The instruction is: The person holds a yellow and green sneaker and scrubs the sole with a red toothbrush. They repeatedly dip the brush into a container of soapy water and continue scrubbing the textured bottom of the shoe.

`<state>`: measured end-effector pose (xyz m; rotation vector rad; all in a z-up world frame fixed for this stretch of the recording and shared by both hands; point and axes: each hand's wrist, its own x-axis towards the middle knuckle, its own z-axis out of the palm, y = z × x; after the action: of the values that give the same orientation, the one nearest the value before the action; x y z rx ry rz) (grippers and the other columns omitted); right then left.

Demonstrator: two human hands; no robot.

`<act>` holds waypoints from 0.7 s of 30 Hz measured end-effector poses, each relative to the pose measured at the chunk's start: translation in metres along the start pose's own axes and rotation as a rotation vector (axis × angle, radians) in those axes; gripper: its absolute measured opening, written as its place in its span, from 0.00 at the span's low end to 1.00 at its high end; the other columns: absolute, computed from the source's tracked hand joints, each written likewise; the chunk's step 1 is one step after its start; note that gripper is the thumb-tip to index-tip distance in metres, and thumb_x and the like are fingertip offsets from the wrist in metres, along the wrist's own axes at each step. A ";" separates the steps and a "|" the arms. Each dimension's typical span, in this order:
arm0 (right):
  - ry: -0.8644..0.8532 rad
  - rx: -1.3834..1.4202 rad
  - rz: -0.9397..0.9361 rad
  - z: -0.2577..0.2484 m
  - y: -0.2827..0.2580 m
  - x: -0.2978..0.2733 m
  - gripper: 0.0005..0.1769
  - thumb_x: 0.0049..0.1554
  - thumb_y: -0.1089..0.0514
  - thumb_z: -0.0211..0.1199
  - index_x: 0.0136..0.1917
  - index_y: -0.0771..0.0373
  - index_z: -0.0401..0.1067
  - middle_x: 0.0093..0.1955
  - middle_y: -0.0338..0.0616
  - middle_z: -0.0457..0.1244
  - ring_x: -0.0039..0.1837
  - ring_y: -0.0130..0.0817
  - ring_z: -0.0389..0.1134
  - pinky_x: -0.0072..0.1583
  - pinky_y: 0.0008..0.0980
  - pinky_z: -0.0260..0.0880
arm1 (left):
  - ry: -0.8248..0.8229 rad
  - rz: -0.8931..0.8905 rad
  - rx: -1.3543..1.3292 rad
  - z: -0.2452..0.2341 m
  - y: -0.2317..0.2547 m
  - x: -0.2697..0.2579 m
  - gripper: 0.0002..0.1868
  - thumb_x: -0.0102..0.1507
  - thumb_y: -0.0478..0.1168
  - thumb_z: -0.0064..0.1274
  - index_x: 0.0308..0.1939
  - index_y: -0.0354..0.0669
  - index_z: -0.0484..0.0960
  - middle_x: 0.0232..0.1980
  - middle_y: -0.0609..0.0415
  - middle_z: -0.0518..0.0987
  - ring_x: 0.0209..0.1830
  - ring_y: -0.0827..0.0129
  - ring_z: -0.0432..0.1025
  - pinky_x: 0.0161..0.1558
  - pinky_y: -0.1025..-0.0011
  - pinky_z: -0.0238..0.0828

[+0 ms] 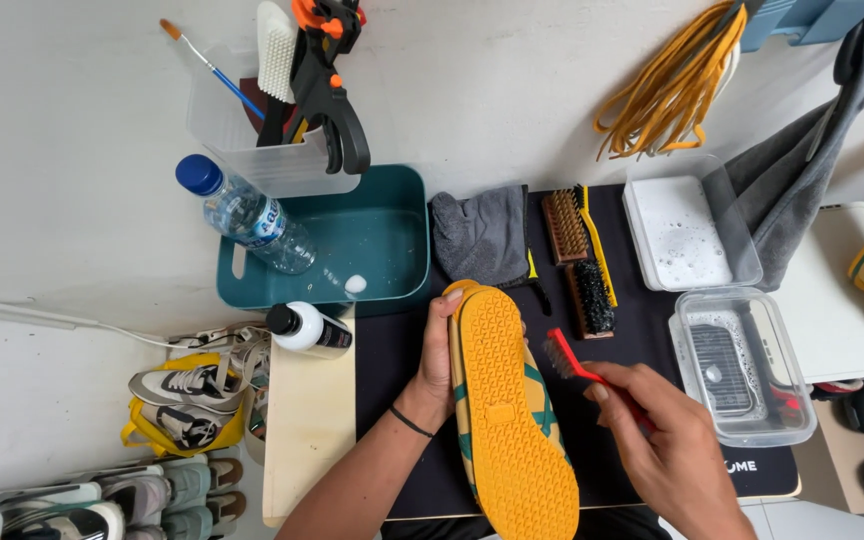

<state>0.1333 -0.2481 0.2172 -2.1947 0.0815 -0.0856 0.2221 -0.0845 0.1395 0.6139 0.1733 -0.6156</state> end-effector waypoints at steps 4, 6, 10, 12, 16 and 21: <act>0.072 -0.084 -0.136 -0.021 0.000 -0.001 0.11 0.46 0.63 0.53 0.44 0.61 0.70 0.33 0.38 0.62 0.34 0.25 0.60 0.40 0.21 0.57 | -0.029 -0.018 -0.016 0.000 0.000 0.002 0.27 0.51 0.57 0.39 0.33 0.32 0.72 0.29 0.42 0.73 0.27 0.61 0.68 0.29 0.70 0.66; 0.092 -0.143 -0.059 -0.038 0.004 -0.001 0.14 0.46 0.65 0.53 0.47 0.62 0.68 0.37 0.40 0.62 0.37 0.28 0.61 0.42 0.23 0.61 | 0.006 0.003 0.008 0.002 0.002 0.000 0.26 0.51 0.56 0.38 0.32 0.33 0.72 0.28 0.43 0.73 0.26 0.62 0.68 0.28 0.69 0.66; 0.259 -0.456 0.039 -0.071 0.025 -0.006 0.13 0.51 0.63 0.54 0.51 0.59 0.69 0.39 0.37 0.59 0.33 0.29 0.56 0.43 0.25 0.55 | -0.030 0.030 0.013 0.002 0.000 0.003 0.26 0.52 0.55 0.38 0.32 0.32 0.73 0.28 0.41 0.74 0.25 0.61 0.68 0.26 0.69 0.66; 0.297 -0.542 0.035 -0.081 0.058 -0.010 0.13 0.53 0.64 0.55 0.52 0.59 0.70 0.40 0.40 0.59 0.34 0.30 0.56 0.43 0.26 0.56 | -0.029 0.010 0.017 0.001 -0.001 0.004 0.26 0.51 0.56 0.38 0.32 0.33 0.72 0.28 0.41 0.73 0.25 0.61 0.68 0.27 0.69 0.66; 0.242 -0.762 0.082 -0.092 0.102 -0.018 0.13 0.52 0.61 0.55 0.51 0.55 0.71 0.37 0.37 0.60 0.35 0.30 0.59 0.42 0.26 0.58 | -0.040 -0.014 0.018 0.003 0.001 0.003 0.27 0.51 0.56 0.38 0.31 0.32 0.73 0.28 0.43 0.73 0.26 0.62 0.68 0.28 0.70 0.66; -0.012 -1.029 0.410 -0.086 0.080 -0.006 0.14 0.51 0.49 0.48 0.51 0.44 0.68 0.41 0.29 0.61 0.40 0.31 0.65 0.39 0.31 0.65 | -0.023 -0.026 0.017 0.002 0.000 0.004 0.26 0.51 0.57 0.39 0.32 0.33 0.73 0.28 0.43 0.73 0.26 0.62 0.68 0.28 0.69 0.66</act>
<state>0.1167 -0.3637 0.2029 -3.1367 0.6953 0.2588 0.2255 -0.0875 0.1399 0.6220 0.1550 -0.6500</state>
